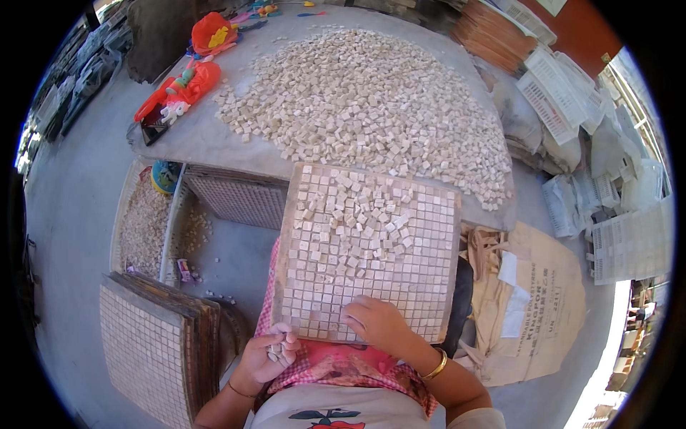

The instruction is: The person places small white square tiles into the grid cells of a mesh tile sheet. They pick tiles from a large pile on the table and insert them one by one into the empty slots on the sheet held in their lap.

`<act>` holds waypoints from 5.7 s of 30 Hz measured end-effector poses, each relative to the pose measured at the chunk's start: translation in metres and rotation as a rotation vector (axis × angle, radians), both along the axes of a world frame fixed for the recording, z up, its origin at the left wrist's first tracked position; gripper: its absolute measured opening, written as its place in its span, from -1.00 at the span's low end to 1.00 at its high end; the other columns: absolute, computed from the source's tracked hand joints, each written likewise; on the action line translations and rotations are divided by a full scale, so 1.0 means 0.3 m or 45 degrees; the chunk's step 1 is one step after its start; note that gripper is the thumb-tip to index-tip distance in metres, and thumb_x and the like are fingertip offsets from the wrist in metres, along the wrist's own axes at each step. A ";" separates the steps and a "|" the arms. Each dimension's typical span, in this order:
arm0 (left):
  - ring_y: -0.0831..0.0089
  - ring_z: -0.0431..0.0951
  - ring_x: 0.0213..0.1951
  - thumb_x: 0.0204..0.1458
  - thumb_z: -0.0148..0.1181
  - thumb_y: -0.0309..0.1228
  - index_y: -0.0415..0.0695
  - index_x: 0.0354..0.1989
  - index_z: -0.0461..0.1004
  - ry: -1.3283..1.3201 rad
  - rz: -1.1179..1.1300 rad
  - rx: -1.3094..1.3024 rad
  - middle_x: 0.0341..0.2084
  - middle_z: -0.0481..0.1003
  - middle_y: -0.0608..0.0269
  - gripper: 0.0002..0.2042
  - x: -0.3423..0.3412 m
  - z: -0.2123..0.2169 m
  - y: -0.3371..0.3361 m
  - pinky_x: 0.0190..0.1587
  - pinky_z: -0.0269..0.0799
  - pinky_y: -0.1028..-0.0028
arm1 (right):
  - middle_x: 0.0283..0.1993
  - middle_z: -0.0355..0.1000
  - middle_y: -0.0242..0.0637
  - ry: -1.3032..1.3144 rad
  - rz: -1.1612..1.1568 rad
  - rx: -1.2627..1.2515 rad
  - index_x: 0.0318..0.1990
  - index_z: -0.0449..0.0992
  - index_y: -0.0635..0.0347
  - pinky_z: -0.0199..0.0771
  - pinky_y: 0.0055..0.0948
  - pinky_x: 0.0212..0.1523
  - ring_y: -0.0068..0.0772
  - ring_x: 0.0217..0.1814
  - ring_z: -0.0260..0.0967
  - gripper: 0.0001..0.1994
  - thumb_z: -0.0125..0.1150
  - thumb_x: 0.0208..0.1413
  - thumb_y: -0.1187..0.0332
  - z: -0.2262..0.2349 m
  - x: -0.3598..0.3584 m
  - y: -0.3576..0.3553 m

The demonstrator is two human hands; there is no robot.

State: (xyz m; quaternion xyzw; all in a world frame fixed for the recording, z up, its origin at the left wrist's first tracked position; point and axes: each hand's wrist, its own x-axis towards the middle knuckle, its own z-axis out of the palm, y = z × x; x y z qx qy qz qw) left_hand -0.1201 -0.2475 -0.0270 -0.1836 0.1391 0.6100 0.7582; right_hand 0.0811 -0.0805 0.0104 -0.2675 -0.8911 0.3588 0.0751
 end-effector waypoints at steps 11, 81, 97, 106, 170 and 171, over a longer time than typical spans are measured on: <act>0.43 0.31 -0.36 0.05 0.03 -0.53 -0.29 -0.23 0.43 -0.037 0.015 0.038 -0.41 0.40 0.15 -0.85 0.004 0.000 0.010 -0.39 0.27 0.56 | -0.39 0.30 -0.18 -0.090 -0.066 0.189 -0.30 0.41 0.20 0.38 -0.21 -0.30 -0.09 -0.31 0.34 -0.86 0.15 -0.06 0.43 0.010 -0.006 -0.105; 0.53 0.28 -0.51 0.14 0.05 -0.38 -0.20 -0.27 0.42 0.333 -0.141 0.101 -0.52 0.34 0.30 -0.85 0.023 0.030 0.073 -0.54 0.16 0.61 | -0.36 0.37 -0.24 -0.020 -0.452 0.293 -0.28 0.42 0.15 0.42 -0.23 -0.32 -0.14 -0.30 0.39 -0.81 0.24 -0.09 0.41 -0.044 -0.104 0.162; 0.56 0.28 -0.50 0.17 0.02 -0.38 -0.23 -0.28 0.40 0.288 -0.121 0.101 -0.53 0.34 0.30 -0.84 0.021 0.019 0.081 -0.56 0.14 0.64 | -0.42 0.33 -0.25 0.020 -0.327 0.508 -0.34 0.42 0.14 0.42 -0.27 -0.41 -0.18 -0.37 0.38 -0.86 0.24 -0.06 0.40 -0.005 -0.092 0.175; 0.54 0.27 -0.52 0.15 0.01 -0.39 -0.22 -0.29 0.40 0.280 -0.143 0.044 -0.53 0.33 0.28 -0.86 0.025 0.010 0.081 -0.58 0.14 0.62 | -0.44 0.40 -0.28 0.128 -0.264 0.575 -0.39 0.48 0.16 0.40 -0.28 -0.38 -0.18 -0.39 0.39 -0.91 0.26 -0.06 0.44 -0.042 -0.038 0.115; 0.20 0.51 -0.43 -0.02 0.17 -0.37 -0.16 -0.23 0.41 3.341 -0.473 0.502 -0.49 0.49 0.14 -0.80 0.093 0.069 0.490 -0.41 0.44 0.28 | -0.40 0.37 -0.29 0.078 -0.139 0.444 -0.30 0.51 0.16 0.42 -0.32 -0.36 -0.23 -0.34 0.40 -0.86 0.23 -0.07 0.42 -0.041 -0.075 0.242; 0.27 0.50 -0.44 0.01 0.15 -0.35 -0.16 -0.24 0.40 3.352 -0.358 0.504 -0.52 0.46 0.19 -0.80 0.091 0.057 0.483 -0.45 0.43 0.31 | -0.40 0.37 -0.28 0.140 -0.220 0.372 -0.30 0.51 0.18 0.41 -0.32 -0.36 -0.22 -0.35 0.39 -0.87 0.22 -0.04 0.43 -0.033 -0.072 0.235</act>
